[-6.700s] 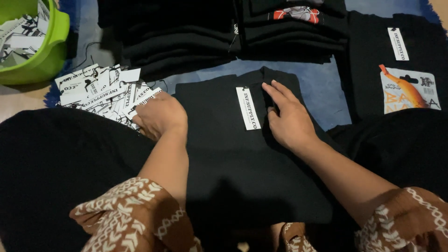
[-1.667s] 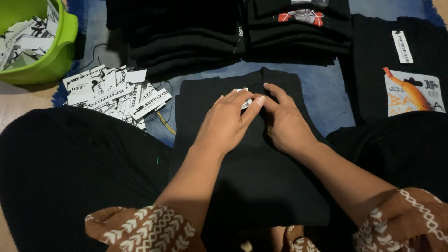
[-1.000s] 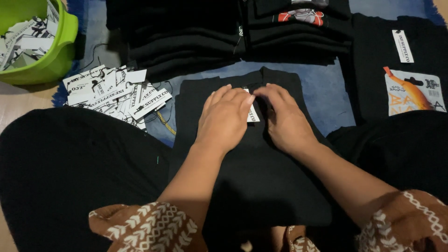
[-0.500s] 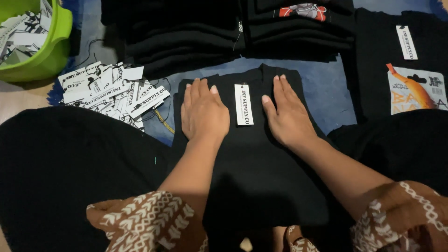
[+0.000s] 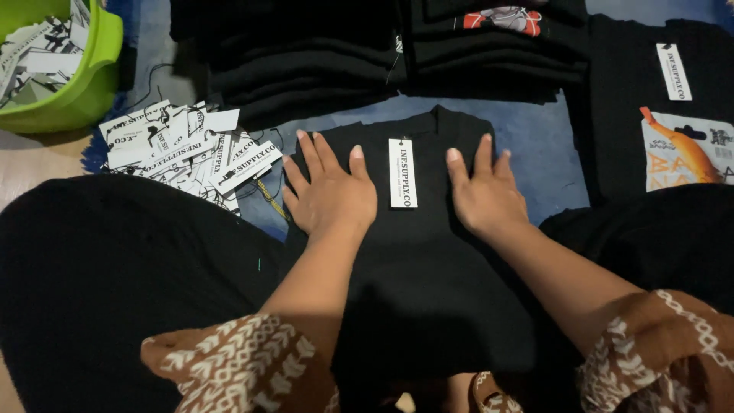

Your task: The person sits on the floor and attaches white tags to a stack of black t-shirts. They pick up a tag, thread it through a hole in the shirt's collar, and smooth it down before moving to the next shirt.

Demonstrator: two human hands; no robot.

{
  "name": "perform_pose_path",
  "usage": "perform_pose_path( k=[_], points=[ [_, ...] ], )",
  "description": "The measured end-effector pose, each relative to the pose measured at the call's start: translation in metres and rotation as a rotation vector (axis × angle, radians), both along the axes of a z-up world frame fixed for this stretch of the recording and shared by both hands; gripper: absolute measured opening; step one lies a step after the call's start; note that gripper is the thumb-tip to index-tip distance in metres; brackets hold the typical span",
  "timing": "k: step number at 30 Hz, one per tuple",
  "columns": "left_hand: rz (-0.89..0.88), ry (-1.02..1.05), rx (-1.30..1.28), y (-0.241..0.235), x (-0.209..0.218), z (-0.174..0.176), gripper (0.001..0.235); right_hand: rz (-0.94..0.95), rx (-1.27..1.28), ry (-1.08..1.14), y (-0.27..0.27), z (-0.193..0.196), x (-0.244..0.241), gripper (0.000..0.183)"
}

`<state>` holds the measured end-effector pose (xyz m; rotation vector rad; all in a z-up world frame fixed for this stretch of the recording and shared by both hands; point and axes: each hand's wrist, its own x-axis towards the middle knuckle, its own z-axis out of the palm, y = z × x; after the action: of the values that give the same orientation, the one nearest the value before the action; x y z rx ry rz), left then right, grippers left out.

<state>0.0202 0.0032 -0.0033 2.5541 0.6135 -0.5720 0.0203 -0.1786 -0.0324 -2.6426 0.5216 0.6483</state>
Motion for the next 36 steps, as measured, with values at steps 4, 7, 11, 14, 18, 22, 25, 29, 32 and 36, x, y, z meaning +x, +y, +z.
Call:
perform_pose_path(
  k=[4,7,11,14,18,22,25,29,32,36],
  points=[
    [0.114,-0.142,-0.052,0.009,-0.001,-0.015,0.059,-0.077,0.026,-0.124,-0.022,-0.029,0.005,0.082],
    [0.269,-0.297,-0.037,0.016,0.001,-0.034,0.046,-0.105,0.018,-0.176,-0.032,-0.036,0.008,0.065],
    [0.394,-0.377,-0.069,0.024,0.007,-0.049,0.04,-0.222,0.016,-0.282,-0.033,-0.036,0.007,0.058],
    [0.471,-0.381,-0.105,0.035,0.019,-0.075,0.038,-0.262,0.002,-0.292,-0.031,-0.029,0.003,0.056],
    [0.525,-0.37,-0.126,0.041,0.025,-0.09,0.037,-0.314,0.042,-0.309,-0.031,-0.025,0.001,0.049],
    [0.478,-0.387,-0.1,0.035,0.015,-0.063,0.041,-0.333,0.101,-0.321,-0.019,0.001,-0.008,0.047],
    [0.468,-0.406,-0.171,0.027,0.003,-0.031,0.033,-0.34,0.161,-0.352,-0.012,0.015,-0.014,0.046],
    [0.444,-0.321,-0.097,0.032,0.007,-0.041,0.035,-0.331,0.202,-0.384,-0.012,0.02,-0.017,0.041],
    [0.437,-0.305,-0.062,0.038,0.016,-0.062,0.035,-0.311,0.197,-0.333,-0.021,0.01,-0.012,0.043],
    [0.408,-0.304,-0.081,0.04,0.011,-0.056,0.048,-0.33,0.183,-0.237,-0.023,0.004,-0.01,0.052]
  ],
)
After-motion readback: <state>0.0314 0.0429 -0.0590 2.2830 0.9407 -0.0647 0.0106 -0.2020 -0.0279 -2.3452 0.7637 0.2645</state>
